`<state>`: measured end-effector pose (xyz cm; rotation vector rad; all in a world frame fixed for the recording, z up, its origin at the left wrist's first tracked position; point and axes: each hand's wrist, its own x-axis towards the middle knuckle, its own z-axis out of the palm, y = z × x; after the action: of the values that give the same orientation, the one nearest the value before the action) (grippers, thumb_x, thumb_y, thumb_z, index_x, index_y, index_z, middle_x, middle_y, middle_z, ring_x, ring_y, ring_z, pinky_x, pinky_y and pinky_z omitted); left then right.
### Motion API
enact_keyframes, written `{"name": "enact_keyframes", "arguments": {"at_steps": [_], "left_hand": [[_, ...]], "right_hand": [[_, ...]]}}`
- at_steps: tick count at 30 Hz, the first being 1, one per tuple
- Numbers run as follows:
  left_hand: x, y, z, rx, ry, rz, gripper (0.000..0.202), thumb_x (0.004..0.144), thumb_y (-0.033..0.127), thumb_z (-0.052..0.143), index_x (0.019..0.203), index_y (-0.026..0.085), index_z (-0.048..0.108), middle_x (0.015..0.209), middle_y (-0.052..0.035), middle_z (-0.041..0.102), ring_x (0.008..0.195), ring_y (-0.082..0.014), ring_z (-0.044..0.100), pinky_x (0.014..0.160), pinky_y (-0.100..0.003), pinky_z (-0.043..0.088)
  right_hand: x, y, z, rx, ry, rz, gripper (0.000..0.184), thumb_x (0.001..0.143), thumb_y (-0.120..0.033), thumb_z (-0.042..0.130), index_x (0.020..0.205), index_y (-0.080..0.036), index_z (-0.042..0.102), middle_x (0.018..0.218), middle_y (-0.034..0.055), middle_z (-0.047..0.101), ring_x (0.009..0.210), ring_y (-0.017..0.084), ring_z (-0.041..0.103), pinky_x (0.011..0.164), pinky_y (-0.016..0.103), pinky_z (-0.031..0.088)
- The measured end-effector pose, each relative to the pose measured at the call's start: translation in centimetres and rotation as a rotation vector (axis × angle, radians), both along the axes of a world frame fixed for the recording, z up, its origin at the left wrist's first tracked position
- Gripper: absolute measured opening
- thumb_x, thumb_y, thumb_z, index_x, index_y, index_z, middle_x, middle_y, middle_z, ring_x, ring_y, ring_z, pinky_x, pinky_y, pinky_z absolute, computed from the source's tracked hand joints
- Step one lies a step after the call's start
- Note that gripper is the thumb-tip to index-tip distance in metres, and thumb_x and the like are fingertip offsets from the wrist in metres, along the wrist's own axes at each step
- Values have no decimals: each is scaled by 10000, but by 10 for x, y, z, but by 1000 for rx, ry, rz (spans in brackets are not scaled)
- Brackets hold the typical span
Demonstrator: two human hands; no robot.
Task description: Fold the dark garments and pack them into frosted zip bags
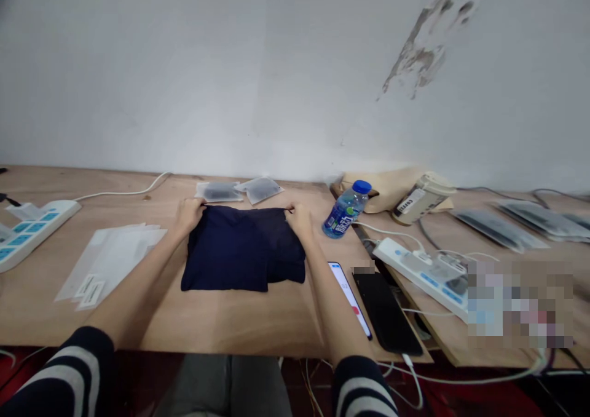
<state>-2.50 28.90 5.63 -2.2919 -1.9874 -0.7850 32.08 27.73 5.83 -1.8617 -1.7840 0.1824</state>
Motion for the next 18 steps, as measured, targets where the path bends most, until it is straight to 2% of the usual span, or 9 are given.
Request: {"name": "enact_keyframes", "arguments": {"at_steps": [2,4,7,10,13,16,18], "left_hand": [[-7,-8,10,28,-50,2,248,893,211,519,1055,174,702,1010,-108,729,956,-249,668,838,-338,472],[-14,-23,18,54,-97,5,246,900,253,525,1066,184,693,986,-82,736,889,-221,685,792,-310,493],[-24,-60,21,79,-292,-38,225,892,320,542,1000,194,694,898,-37,744,751,-178,700,727,-277,523],[-31,-111,7,82,-532,-85,215,862,365,562,943,211,688,910,-19,749,808,-186,716,736,-278,553],[-37,-165,-19,54,-596,-86,225,854,380,557,944,220,688,964,-26,750,899,-201,709,805,-303,565],[-47,-207,-43,7,-476,-124,233,872,375,532,971,237,692,1026,-33,739,939,-204,696,856,-321,559],[-51,-223,-50,0,-326,-184,216,860,368,550,966,255,700,1086,-44,718,1013,-226,674,920,-366,539]], "right_hand": [[6,-12,8,3,44,3,137,856,-204,535,900,-161,657,757,43,711,710,170,676,697,261,503],[13,-31,15,27,66,2,112,847,-221,554,881,-174,649,807,46,722,762,180,688,730,273,508],[21,-71,17,79,118,-2,99,825,-261,584,860,-192,646,869,64,727,833,220,696,783,324,517],[25,-115,3,116,316,84,117,821,-301,578,864,-211,640,897,77,730,857,244,700,798,370,539],[29,-155,-16,125,405,142,135,823,-328,565,872,-237,651,1022,90,727,946,259,687,850,416,546],[32,-187,-27,75,244,157,136,796,-275,552,841,-247,678,1075,98,715,985,271,673,884,445,533],[30,-201,-25,9,90,217,217,752,-200,537,885,-245,702,1120,108,697,1032,277,656,928,452,509]]}}
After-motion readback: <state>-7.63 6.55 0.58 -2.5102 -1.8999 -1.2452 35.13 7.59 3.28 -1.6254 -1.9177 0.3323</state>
